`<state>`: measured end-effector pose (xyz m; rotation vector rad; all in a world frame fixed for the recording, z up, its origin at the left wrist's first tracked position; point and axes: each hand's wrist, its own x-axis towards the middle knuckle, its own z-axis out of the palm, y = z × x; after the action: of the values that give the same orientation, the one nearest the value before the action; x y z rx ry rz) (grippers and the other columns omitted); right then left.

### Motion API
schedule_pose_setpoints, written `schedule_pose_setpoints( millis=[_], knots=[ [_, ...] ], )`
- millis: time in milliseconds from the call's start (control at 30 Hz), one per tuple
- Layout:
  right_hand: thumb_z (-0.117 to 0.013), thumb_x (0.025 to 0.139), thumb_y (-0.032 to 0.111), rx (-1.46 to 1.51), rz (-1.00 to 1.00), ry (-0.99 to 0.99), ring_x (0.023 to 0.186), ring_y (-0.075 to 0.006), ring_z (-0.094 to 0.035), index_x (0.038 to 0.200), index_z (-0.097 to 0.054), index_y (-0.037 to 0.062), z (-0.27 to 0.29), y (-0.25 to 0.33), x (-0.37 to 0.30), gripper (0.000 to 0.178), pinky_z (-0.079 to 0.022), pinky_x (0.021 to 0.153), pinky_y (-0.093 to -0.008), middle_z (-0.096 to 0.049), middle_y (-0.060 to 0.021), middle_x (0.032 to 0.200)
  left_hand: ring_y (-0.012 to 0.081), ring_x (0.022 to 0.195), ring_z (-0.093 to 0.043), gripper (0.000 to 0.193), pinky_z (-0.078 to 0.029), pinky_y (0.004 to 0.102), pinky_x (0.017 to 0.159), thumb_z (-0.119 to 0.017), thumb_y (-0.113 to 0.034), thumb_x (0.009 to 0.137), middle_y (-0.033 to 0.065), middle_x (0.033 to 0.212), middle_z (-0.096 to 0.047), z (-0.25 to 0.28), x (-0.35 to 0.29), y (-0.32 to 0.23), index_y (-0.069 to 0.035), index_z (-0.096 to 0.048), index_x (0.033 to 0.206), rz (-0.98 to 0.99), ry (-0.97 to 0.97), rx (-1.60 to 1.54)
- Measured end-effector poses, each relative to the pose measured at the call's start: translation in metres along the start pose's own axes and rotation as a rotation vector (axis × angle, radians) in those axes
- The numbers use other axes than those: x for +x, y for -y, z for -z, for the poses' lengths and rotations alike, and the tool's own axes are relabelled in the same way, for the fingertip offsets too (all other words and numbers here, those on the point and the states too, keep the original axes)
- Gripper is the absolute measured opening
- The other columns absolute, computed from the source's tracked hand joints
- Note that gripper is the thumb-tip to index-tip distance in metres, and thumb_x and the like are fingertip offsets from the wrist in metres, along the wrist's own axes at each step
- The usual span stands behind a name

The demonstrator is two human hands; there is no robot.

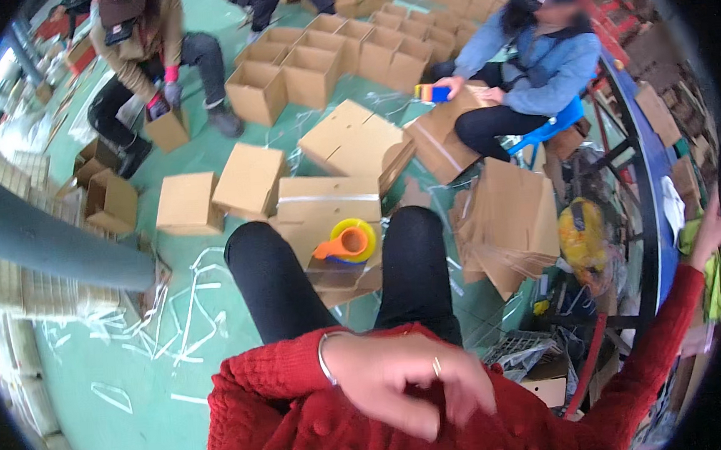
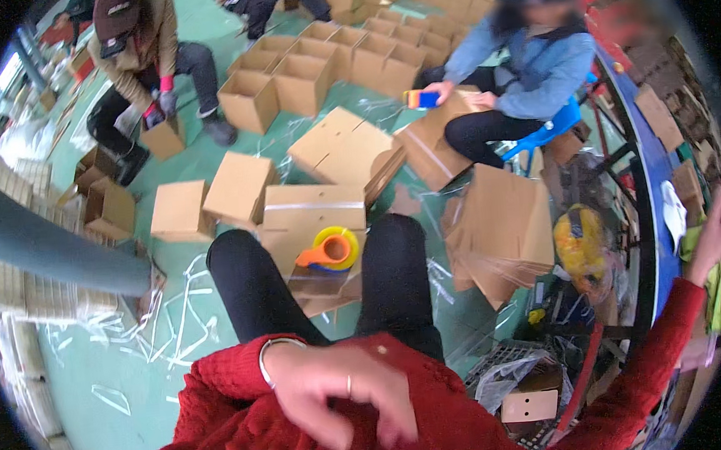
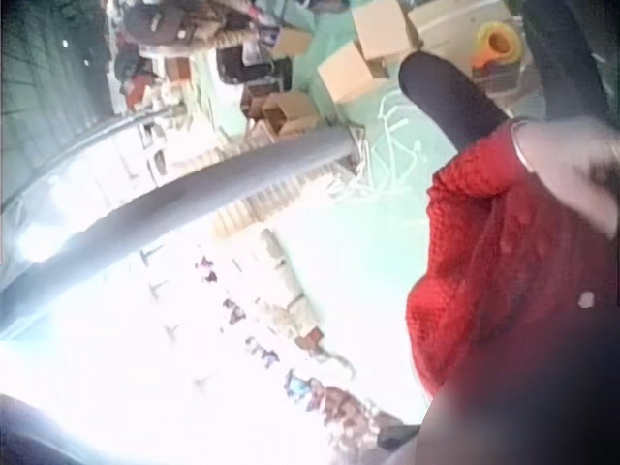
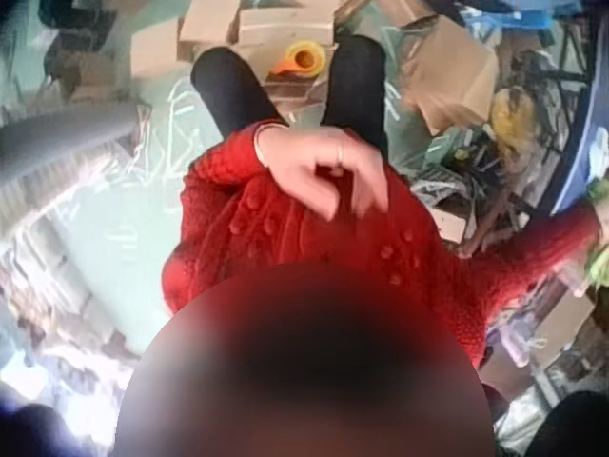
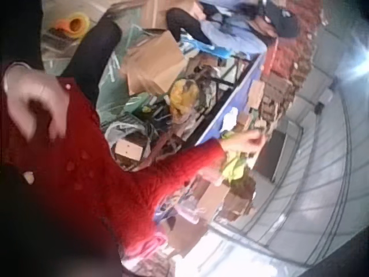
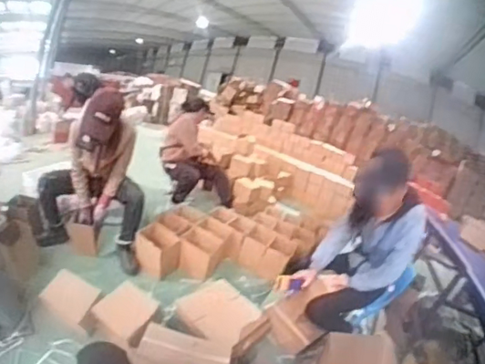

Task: The person assembles flat cardboard boxes by folding the flaps and securing them with yellow packing tape. They repeatedly pick up a tape dispenser, apply tape to the box seams, and place the finished boxes aside. Other workers are visible in the background performing similar tasks.

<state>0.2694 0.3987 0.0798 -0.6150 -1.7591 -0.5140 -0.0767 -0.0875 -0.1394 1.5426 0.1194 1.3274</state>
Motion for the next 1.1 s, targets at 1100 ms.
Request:
schedule_pose_setpoints(
  millis=[1100],
  knots=[
    [-0.076,0.069,0.032,0.673,0.276,1.582,0.089,-0.0307,-0.062,0.093,-0.064,0.0047,-0.235,0.513,-0.525,0.038,-0.045,0.085,-0.0436,-0.065,-0.0147,0.089,0.0201,0.083,-0.065,0.025,-0.052,0.0306,0.075,-0.063,-0.010,0.085,0.0133,0.094,-0.068,0.133,-0.305,0.190,0.004,-0.061,0.107,0.840,-2.035,0.767]
  ],
)
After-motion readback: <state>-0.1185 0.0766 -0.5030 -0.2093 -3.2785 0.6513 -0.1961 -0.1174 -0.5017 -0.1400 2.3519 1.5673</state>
